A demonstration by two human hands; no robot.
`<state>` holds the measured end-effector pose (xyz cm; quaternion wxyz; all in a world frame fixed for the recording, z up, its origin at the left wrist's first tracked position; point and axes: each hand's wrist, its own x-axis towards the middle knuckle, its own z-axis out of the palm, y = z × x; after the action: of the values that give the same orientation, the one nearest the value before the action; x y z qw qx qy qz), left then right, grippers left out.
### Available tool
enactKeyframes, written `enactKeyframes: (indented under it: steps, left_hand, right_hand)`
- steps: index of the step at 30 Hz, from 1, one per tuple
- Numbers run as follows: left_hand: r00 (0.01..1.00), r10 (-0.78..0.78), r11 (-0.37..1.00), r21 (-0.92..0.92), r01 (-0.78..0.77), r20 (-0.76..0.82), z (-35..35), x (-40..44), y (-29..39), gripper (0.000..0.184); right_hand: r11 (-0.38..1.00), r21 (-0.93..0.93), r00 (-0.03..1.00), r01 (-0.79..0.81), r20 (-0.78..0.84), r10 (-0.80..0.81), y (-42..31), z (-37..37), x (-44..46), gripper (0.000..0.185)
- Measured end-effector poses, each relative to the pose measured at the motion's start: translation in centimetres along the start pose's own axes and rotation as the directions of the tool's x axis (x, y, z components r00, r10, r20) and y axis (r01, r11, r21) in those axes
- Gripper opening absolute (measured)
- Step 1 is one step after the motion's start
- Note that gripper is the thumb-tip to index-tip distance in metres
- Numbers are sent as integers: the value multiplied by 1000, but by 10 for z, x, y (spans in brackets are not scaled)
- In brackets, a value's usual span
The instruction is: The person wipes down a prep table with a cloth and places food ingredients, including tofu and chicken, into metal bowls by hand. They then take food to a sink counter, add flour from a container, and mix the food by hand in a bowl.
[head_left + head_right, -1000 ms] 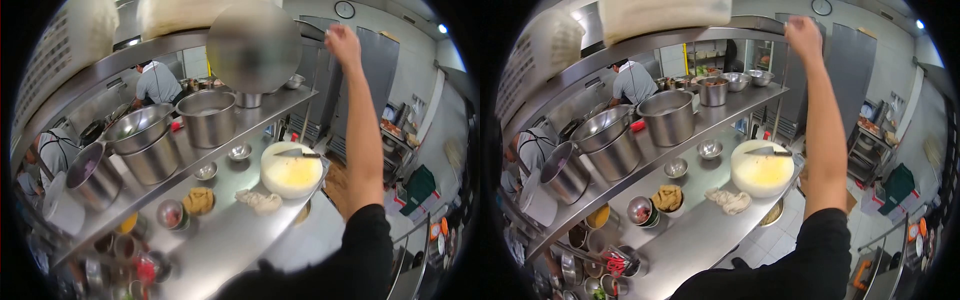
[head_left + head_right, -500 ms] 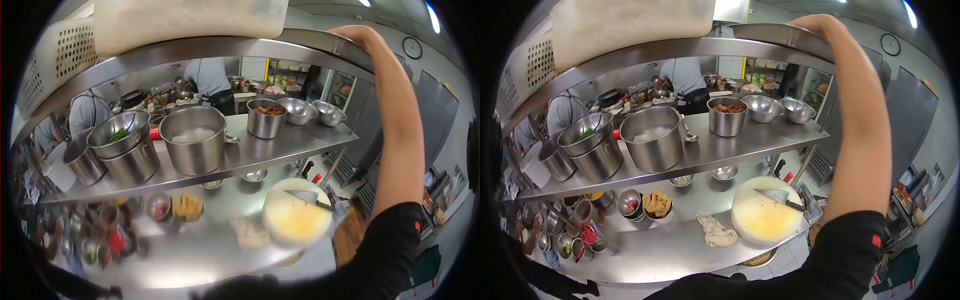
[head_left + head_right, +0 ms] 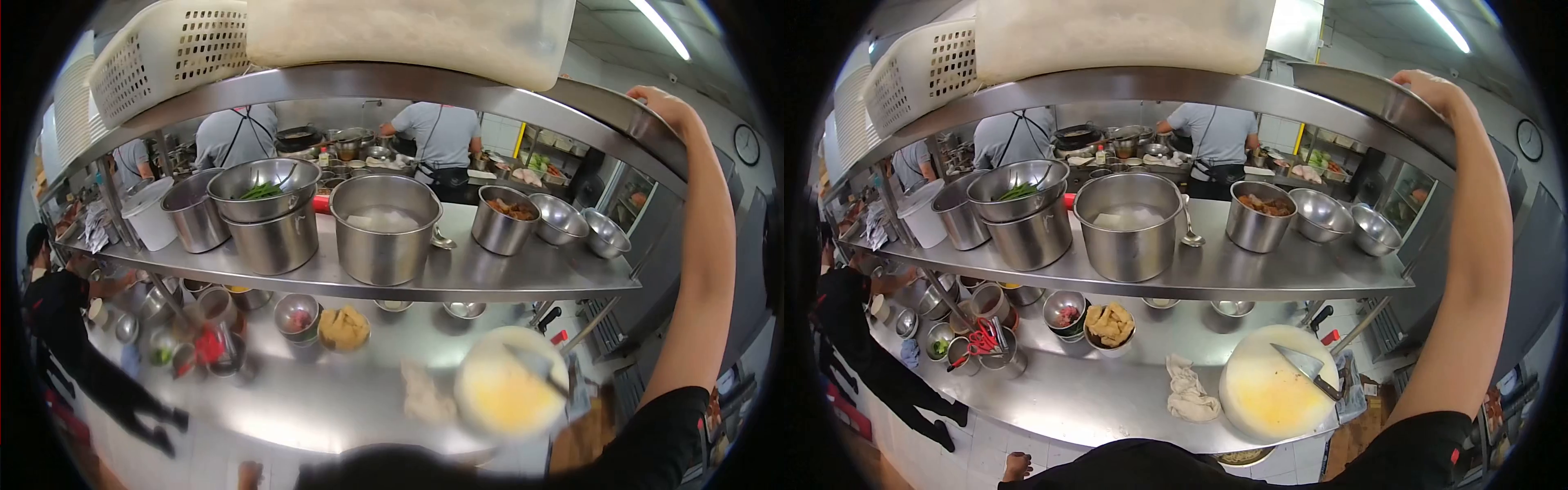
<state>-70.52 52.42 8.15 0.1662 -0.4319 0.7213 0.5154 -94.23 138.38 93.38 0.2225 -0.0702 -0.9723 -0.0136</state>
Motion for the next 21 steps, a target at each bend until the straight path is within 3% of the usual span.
enactKeyframes:
  steps: [2,3,6,10,11,12,16,17,18,19,20,21]
  left_hand:
    - [998,-65,998,-16,66,27,2,5,-2,32]
    - [991,-11,998,68,2,132,-4,8,-4,35]
    - [998,-24,999,31,23,51,-9,-14,-29,38]
    - [998,11,998,56,-14,61,-22,-42,-53,41]
    - [998,21,997,66,-26,67,-26,-48,-58,43]
    - [996,37,996,79,-43,81,-28,-52,-61,44]
    - [958,209,958,154,-240,195,-22,-56,-42,49]
    - [938,201,918,279,-281,284,-13,-43,-20,49]
    - [856,191,767,471,-436,481,-1,-23,6,49]
    - [569,172,315,503,-805,804,18,-2,38,50]
    - [312,101,62,307,-950,945,41,1,73,51]
    - [426,135,156,406,-901,894,72,-46,127,47]
  right_hand:
    - [974,218,997,-56,58,44,15,-5,9,47]
    - [940,327,995,-102,56,88,0,-7,-4,53]
    - [958,265,994,-111,12,112,-13,-16,-9,52]
    - [928,347,984,-137,-63,169,-4,-12,-5,54]
    - [933,314,983,-174,-1,184,-4,-18,0,54]
    - [939,275,978,-207,62,198,-5,-23,4,53]
    - [946,197,957,-258,-79,278,-3,-26,3,52]
    - [948,185,958,-259,-75,276,-6,-26,2,51]
    - [950,172,959,-262,-64,276,-11,-28,1,51]
    - [952,154,960,-266,-43,275,-14,-31,0,50]
    - [961,128,969,-247,3,249,-18,-41,-3,50]
    - [976,81,978,-204,53,200,-16,-55,-1,50]
